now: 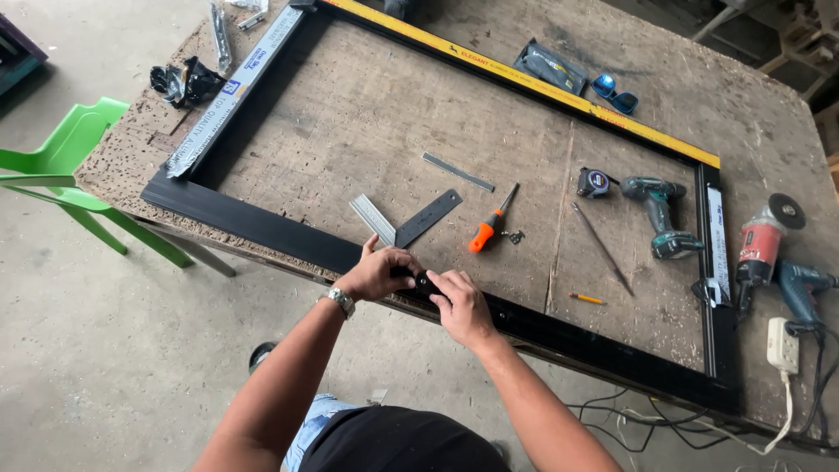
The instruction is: Final filing and adjusting of a metal frame using hand tools on a workbench.
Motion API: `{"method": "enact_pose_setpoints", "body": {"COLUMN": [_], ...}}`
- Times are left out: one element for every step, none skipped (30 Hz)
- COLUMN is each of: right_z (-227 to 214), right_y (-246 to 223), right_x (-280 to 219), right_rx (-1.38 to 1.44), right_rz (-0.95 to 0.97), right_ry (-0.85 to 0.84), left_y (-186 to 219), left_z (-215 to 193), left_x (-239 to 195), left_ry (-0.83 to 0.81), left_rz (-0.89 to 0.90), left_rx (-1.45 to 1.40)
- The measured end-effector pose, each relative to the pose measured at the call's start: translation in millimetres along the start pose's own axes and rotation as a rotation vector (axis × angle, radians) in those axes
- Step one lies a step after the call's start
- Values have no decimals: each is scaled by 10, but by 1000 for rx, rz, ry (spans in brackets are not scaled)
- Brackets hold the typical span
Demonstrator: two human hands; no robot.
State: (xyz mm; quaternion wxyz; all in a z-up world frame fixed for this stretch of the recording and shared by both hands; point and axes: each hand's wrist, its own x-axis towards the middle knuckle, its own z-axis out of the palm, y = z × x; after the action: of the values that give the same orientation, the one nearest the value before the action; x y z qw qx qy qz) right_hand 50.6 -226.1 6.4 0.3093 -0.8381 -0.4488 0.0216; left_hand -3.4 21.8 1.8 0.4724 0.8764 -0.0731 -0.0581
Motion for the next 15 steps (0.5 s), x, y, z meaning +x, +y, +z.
{"method": "enact_pose_setpoints", "body": {"right_z": [-12,-19,13,39,62,65,65,85,82,83,84,86,87,75,38], "right_y": [3,0,36,72,110,85,61,21,44,64,85,96,107,128,115], "right_x": [5,-15,-15,-38,-62,-70,-79,-97,-64,-39,-16,9,32,64,72], "right_rx": [31,63,64,69,74,73,11,-47,-45,-30,-15,-14,27,64,62], "right_rz": [-12,-19,-20,-20,-20,-18,-34,-48,-45,-29,-13,-9,-34,-60,-58], "right_ry": [0,1,-2,33,67,70,62,54,58,66,75,78,132,186,191], "left_y": [-2,-2,13,36,61,65,72,73,98,121,144,151,160,172,183], "left_z": [19,53,39,38,38,38,39,35,9,-11,-30,-39,-48,-58,-61], "left_x": [-3,-15,-19,-16,-9,-14,-18,-43,-44,-53,-61,-72,-83,-77,-77], "left_ry": [23,41,42,47,52,50,48,43,38,43,48,44,43,43,39], "left_rz": [4,8,6,-2,-11,-8,-5,-3,-3,-6,-10,-9,-15,-17,-13], "left_rx": [19,38,36,1,-35,-34,-6,23,26,9,-7,-5,-29,-52,-51]}}
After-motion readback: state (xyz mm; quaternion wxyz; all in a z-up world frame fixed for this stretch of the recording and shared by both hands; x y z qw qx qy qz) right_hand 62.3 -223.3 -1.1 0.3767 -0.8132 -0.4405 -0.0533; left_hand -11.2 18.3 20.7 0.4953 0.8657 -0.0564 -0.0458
